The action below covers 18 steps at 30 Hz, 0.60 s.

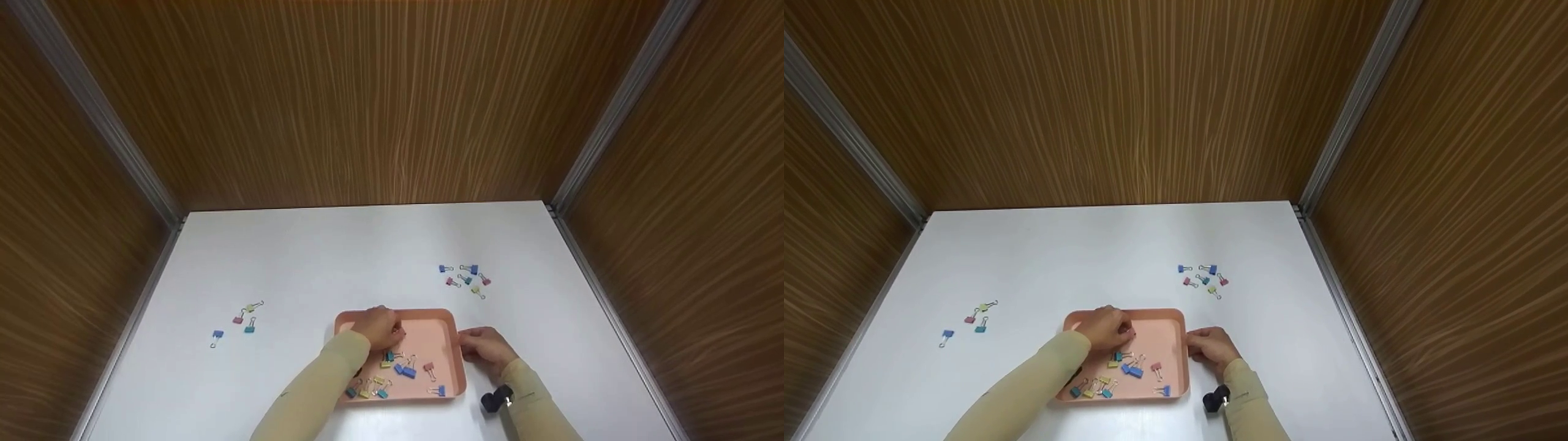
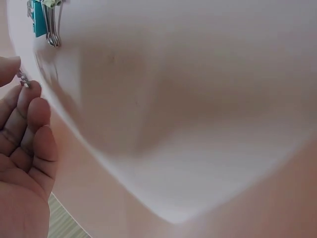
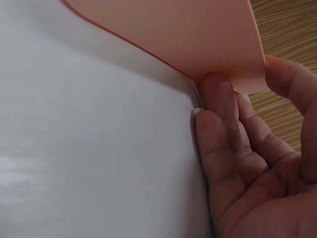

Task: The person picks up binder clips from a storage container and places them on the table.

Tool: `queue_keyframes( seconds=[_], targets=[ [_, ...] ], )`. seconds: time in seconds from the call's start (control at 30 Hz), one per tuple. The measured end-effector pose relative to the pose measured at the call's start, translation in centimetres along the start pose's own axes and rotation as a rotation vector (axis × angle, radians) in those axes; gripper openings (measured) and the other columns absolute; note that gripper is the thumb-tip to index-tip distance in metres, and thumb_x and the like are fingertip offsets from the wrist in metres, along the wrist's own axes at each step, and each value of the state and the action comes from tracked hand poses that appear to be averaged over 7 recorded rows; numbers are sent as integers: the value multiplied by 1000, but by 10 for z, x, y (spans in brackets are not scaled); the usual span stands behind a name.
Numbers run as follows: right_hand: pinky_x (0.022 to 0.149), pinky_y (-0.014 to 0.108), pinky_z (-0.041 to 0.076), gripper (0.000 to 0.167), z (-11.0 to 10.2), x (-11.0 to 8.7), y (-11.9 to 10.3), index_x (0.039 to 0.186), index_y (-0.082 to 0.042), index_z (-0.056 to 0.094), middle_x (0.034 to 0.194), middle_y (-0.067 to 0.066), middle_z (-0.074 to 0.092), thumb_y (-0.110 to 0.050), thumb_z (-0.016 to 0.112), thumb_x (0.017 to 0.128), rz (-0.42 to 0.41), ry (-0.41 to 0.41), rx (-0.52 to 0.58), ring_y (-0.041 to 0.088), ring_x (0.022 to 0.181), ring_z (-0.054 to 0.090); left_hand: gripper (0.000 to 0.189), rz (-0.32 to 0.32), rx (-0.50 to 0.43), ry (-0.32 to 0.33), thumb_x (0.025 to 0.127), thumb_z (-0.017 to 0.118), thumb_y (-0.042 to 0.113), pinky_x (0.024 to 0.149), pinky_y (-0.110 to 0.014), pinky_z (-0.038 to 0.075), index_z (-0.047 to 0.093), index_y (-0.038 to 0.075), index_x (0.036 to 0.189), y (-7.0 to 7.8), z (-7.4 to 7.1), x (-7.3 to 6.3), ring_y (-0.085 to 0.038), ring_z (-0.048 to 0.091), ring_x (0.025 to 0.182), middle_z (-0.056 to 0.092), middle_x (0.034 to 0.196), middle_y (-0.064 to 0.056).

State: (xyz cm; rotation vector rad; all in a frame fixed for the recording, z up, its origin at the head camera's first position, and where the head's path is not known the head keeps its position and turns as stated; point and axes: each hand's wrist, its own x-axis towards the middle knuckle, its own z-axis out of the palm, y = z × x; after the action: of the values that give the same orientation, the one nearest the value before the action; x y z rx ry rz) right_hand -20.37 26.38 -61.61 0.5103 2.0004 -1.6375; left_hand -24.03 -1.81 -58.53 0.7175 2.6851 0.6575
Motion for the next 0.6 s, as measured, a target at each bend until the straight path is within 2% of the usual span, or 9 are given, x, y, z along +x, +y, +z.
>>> queue_keyframes(
  seconds=[0.1, 0.27, 0.5, 0.6],
  targets=[
    [69, 30, 53, 39, -1, 0, -1, 102, 0, 69, 79, 9, 69, -24, 79, 72, -6, -10, 3, 20, 75, 65, 19, -5, -12, 19, 90, 64, 28, 63, -27, 43, 73, 17, 77, 1, -1, 0, -11, 49, 63, 55, 64, 10],
    [68, 30, 54, 35, -2, 0, -2, 101, 1, 69, 79, 9, 70, -20, 77, 75, -24, -46, 52, 19, 73, 66, 14, -17, -60, 51, 90, 67, 28, 65, -26, 45, 73, 19, 82, 3, -8, 0, -9, 51, 66, 57, 69, 12],
    [68, 30, 54, 36, -3, -1, -1, 102, 2, 69, 78, 8, 70, -20, 77, 75, -33, -49, 58, 19, 72, 66, 18, -10, -148, 127, 90, 67, 28, 65, -24, 49, 74, 12, 92, -1, -23, 0, -8, 55, 70, 65, 80, 7],
    [67, 30, 53, 35, -2, -1, 0, 101, 2, 69, 76, 7, 68, -20, 76, 75, -35, -42, 49, 18, 71, 64, 17, -45, -190, 166, 89, 68, 27, 67, -25, 51, 75, 12, 93, -6, -33, -1, -8, 57, 73, 66, 84, 6]
  ],
)
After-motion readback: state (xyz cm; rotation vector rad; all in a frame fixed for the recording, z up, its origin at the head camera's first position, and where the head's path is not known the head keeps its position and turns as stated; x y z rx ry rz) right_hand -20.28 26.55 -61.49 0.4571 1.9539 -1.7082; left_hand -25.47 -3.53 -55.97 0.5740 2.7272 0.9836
